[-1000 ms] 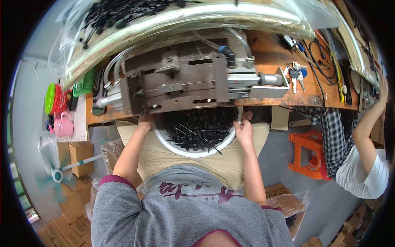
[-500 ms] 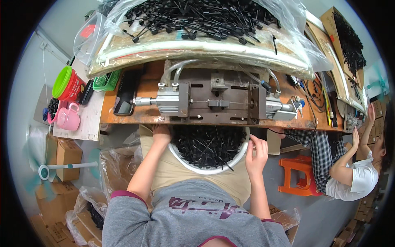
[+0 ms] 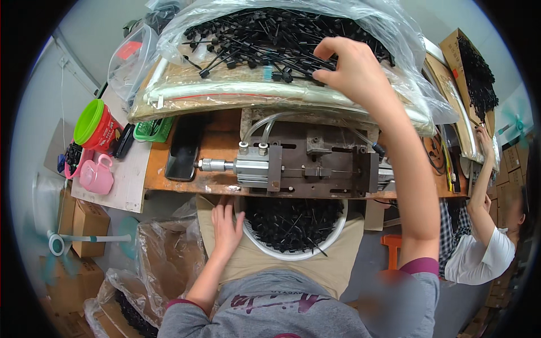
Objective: Assembling small plastic components onto black cable ties using a mechanical assembly machine.
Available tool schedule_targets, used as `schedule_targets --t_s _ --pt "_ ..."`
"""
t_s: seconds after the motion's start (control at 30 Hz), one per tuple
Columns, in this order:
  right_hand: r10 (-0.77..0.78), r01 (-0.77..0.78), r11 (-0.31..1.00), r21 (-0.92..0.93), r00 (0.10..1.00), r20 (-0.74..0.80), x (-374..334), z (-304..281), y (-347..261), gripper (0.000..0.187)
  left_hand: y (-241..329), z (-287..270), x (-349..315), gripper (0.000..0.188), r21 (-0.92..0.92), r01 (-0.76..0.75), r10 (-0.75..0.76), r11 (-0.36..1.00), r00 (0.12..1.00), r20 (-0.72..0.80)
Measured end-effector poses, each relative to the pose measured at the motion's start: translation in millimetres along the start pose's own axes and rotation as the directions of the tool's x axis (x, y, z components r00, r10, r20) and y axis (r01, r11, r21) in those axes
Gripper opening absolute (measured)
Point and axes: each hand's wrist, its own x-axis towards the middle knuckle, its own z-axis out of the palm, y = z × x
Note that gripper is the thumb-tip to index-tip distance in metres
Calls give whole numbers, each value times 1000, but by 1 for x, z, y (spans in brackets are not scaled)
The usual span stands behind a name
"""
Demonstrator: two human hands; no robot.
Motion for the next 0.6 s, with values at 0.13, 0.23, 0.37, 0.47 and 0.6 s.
schedule_targets --t_s 0.13,0.23,0.37,0.47,0.6 --pt "102 -51 982 -181 952 288 30 -14 4 42 46 -43 7 50 -149 -272 280 951 959 38" --pt "60 8 980 -197 939 339 29 -30 30 46 66 -59 10 54 -252 -427 440 868 898 -5" --pt "100 -71 991 -115 958 268 8 -30 44 51 101 -71 33 51 -343 -554 524 758 831 -184" --pt "-66 97 981 -166 982 180 -9 -4 49 46 129 -70 56 46 -392 -667 603 633 743 -291" --pt "-76 94 979 -183 992 105 -15 6 51 29 156 -73 72 44 -420 -739 659 527 667 -348"
